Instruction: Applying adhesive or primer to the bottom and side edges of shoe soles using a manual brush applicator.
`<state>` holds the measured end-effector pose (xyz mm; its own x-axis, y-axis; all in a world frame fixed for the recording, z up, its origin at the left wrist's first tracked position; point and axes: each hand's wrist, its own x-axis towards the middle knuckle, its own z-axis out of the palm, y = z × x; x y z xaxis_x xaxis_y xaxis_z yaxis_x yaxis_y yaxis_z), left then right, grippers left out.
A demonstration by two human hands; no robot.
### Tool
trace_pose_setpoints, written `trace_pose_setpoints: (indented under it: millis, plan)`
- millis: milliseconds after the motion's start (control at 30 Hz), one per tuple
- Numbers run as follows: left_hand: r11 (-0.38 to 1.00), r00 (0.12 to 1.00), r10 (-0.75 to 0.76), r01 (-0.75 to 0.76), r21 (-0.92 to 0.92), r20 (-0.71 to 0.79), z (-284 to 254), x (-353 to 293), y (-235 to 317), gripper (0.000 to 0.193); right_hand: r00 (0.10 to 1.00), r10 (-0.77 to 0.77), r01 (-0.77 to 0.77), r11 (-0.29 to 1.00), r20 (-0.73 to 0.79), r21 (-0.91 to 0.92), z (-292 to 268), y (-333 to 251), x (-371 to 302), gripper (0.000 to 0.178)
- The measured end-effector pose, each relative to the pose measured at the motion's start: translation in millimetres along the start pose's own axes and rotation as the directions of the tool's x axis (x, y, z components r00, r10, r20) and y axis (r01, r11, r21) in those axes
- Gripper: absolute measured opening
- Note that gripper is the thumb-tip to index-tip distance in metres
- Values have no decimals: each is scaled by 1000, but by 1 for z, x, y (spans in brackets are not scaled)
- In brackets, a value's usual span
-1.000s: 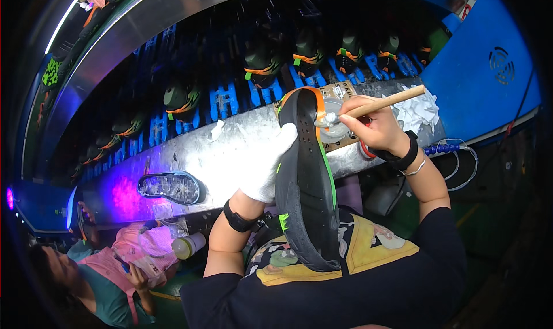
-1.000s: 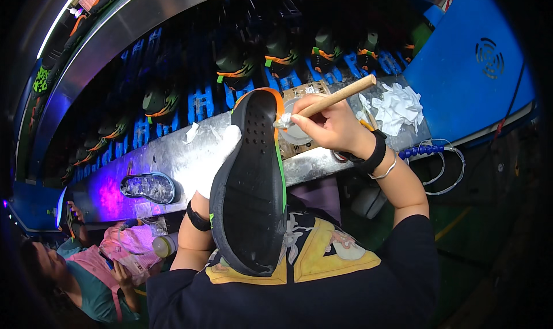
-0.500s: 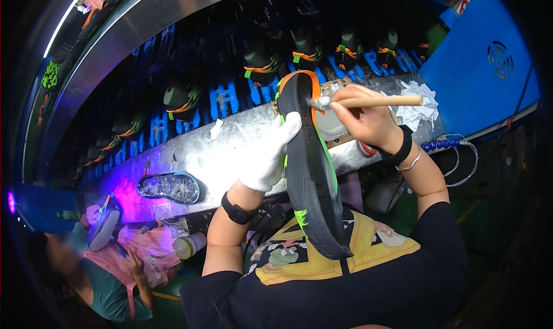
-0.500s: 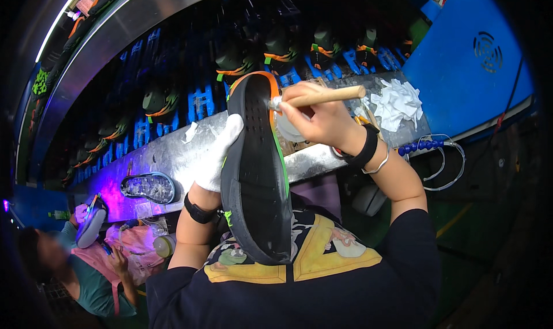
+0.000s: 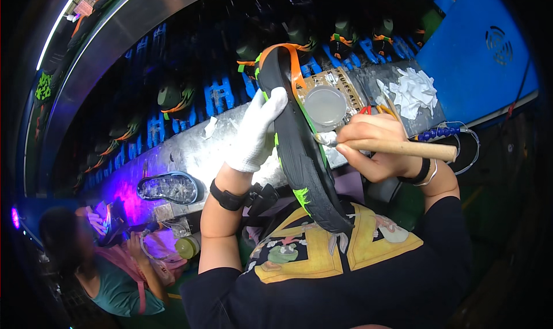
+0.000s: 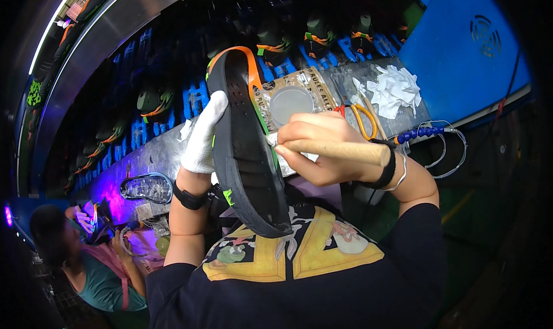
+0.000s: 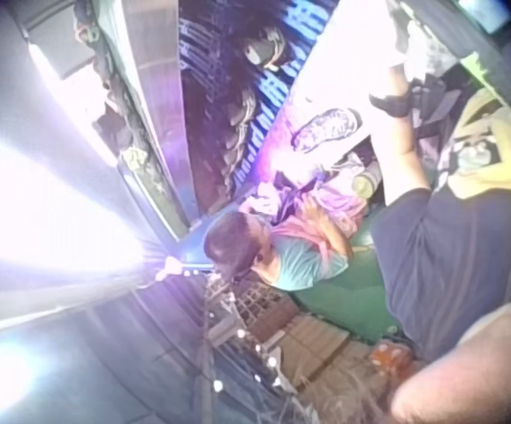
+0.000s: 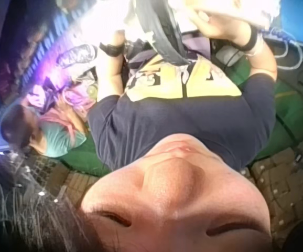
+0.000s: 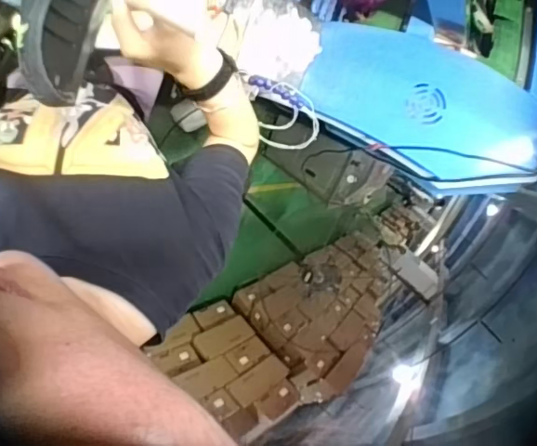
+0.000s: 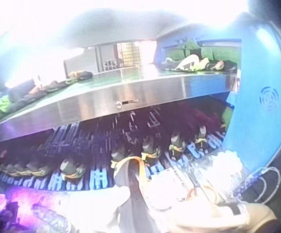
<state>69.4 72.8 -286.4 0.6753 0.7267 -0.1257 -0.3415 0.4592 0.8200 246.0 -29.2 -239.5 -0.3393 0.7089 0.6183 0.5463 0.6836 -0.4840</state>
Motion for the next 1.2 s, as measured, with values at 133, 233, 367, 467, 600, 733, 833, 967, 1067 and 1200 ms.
trace_pose_setpoints:
  millis: [133, 233, 367, 467, 600, 733, 833, 967, 1067, 1200]
  plan:
    - [997, 996, 75, -75, 3, -50, -6, 3, 0, 37, 995, 85, -86, 996, 61, 19, -3, -9, -5, 6]
    - [990, 990, 132, -129, 49, -49, -6, 3, 0, 37, 991, 74, -81, 995, 108, 66, -4, -11, -7, 6]
    - [981, 984, 171, -166, 100, -41, -7, -7, 1, 38, 993, 82, -106, 946, 90, 307, -6, -2, -13, 5]
    - [998, 997, 64, -64, -2, 30, -2, -12, 2, 43, 911, 397, -302, 822, -106, 482, -8, 26, -8, 5]
    - [1000, 996, -14, 15, -15, 90, 8, -19, 4, 49, 836, 419, -216, 845, -354, 489, 3, 66, 8, 7]
    - [1000, 996, 12, -10, -18, 89, 9, -18, 9, 49, 835, 416, -217, 850, -360, 480, 9, 83, 8, 7]
    - [993, 988, -96, 104, -64, 117, 2, -14, 13, 49, 832, 471, -263, 800, -292, 540, 10, 81, 3, 7]
    - [996, 993, 65, -58, -65, 99, 5, -22, 17, 40, 800, 532, -214, 684, -277, 697, 3, 61, 4, 9]
    - [998, 998, 63, -63, -17, 28, 14, -22, 35, 46, 717, 571, -110, 659, -399, 744, -13, 61, -16, 9]
    - [837, 859, 509, -480, -263, 53, -2, -37, 95, 57, 668, 614, -141, 658, -419, 739, -13, 57, -38, 10]
